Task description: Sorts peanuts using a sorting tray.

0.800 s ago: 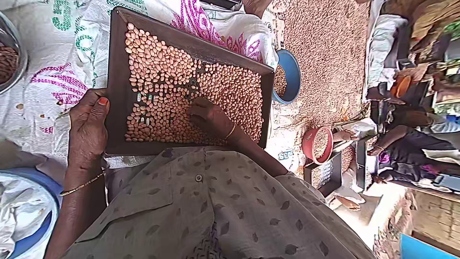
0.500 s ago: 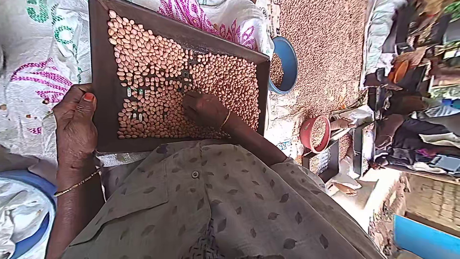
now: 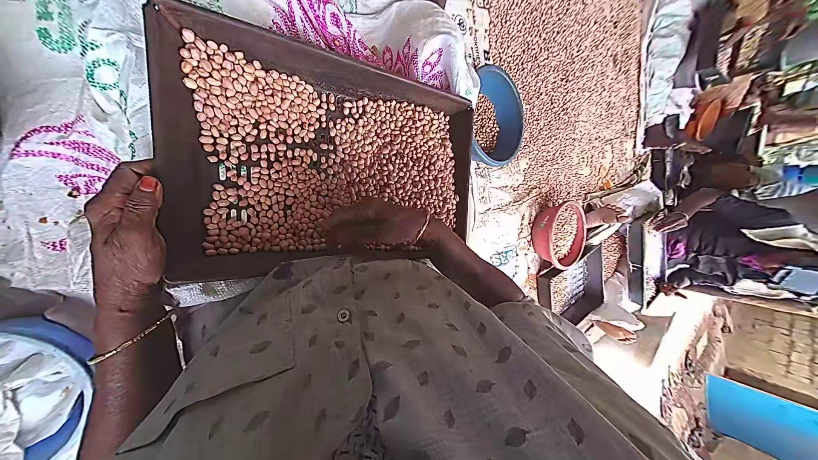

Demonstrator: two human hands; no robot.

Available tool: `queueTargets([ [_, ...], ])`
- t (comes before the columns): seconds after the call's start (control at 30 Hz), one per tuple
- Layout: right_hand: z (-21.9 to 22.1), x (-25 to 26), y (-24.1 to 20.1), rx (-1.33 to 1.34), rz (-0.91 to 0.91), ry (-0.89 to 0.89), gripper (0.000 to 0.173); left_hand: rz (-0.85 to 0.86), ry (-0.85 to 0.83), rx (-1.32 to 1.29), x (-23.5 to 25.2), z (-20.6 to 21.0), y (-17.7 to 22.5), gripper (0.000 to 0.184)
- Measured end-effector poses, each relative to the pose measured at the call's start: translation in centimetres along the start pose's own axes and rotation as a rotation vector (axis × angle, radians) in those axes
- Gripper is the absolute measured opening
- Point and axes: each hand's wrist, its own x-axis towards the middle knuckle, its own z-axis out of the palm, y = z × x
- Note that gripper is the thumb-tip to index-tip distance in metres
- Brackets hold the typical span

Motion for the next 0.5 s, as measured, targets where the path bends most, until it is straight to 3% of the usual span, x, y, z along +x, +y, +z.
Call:
queueTargets([
  [0.07,0.8,-0.2,2.9,0.136,-0.019,0.027,0.04,-0.016,-0.002,0.004,0.1,0.0,0.3,0.035],
  [0.17,0.5,-2.2,2.9,0.21,0.011,0.407,0.044,-0.049,-0.003,0.042,-0.1,0.2,1.1,0.036],
  [0.27,-2.5,-1.1,3.9,0.207,-0.123,0.875,0.046,-0.064,0.001,0.048,-0.2,0.2,1.2,0.036],
  [0.33,-4.0,0.3,3.9,0.16,-0.241,0.983,0.051,-0.054,-0.003,0.039,-0.4,0.2,1.2,0.035],
  [0.4,-2.9,1.0,2.4,0.056,-0.303,0.763,0.052,-0.053,-0.012,0.038,-0.7,0.2,1.2,0.036],
  [0.5,1.5,2.4,0.7,0.015,-0.255,0.09,0.052,-0.042,-0.023,0.05,-0.9,0.1,1.2,0.037],
])
